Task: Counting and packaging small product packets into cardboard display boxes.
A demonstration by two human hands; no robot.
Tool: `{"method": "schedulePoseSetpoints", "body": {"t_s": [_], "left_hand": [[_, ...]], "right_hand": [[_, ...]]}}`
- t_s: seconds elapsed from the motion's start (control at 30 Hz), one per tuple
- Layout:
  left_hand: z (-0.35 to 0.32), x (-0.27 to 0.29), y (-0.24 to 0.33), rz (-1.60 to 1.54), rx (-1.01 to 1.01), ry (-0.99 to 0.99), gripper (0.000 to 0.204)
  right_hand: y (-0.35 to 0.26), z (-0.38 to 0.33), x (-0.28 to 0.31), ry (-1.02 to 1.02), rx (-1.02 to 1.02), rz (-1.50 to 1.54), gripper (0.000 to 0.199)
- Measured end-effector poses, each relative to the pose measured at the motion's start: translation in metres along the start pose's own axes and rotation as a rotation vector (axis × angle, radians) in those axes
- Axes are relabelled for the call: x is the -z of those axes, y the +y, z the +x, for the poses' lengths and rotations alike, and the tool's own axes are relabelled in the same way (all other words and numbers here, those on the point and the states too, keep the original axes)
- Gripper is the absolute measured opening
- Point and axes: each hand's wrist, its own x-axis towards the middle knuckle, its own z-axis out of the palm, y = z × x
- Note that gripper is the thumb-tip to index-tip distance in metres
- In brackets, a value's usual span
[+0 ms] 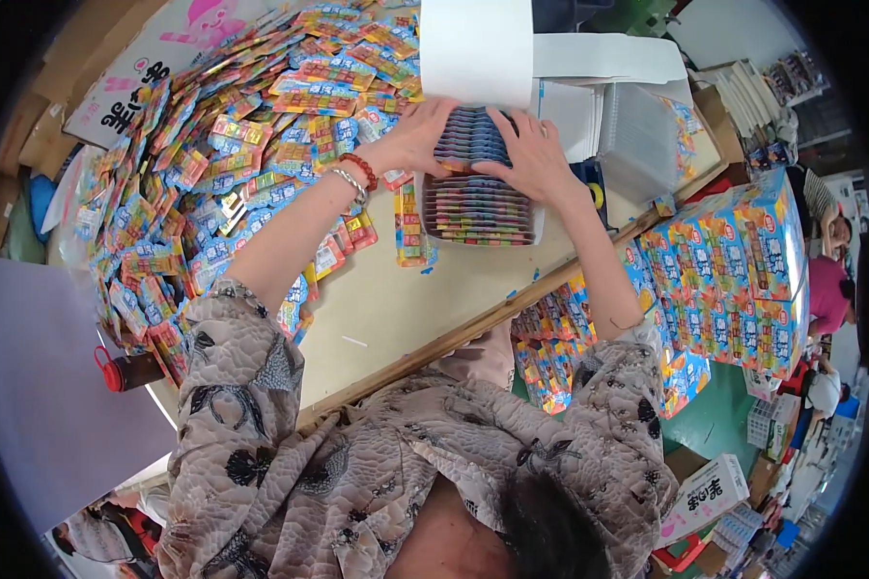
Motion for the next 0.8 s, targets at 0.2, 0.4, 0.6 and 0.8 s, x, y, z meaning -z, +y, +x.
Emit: {"method": "schedulePoseSetpoints", "body": {"t_s": [0.2,0.4,0.6,0.8], "left_hand": [[-0.004,-0.007,-0.006,0.228,0.013,-0.095,0.120],[-0.014,0.018,0.007,0.457,0.022,-0.293,0.114],[-0.027,0.030,0.017,0.334,0.080,0.017,0.097],[-0.064,0.008,0.033,-0.313,0.512,-0.113,0.060]], "right_hand": [[-0.010,0.010,-0.012,-0.135,-0.075,-0.212,0.079],[-0.015,0.009,-0.016,-0.111,0.033,-0.403,0.084],[-0.004,0.003,-0.001,-0.109,0.010,-0.153,0.084],[-0.027,-0.027,0.030,-0.055,-0.678,0.019,0.057]]}}
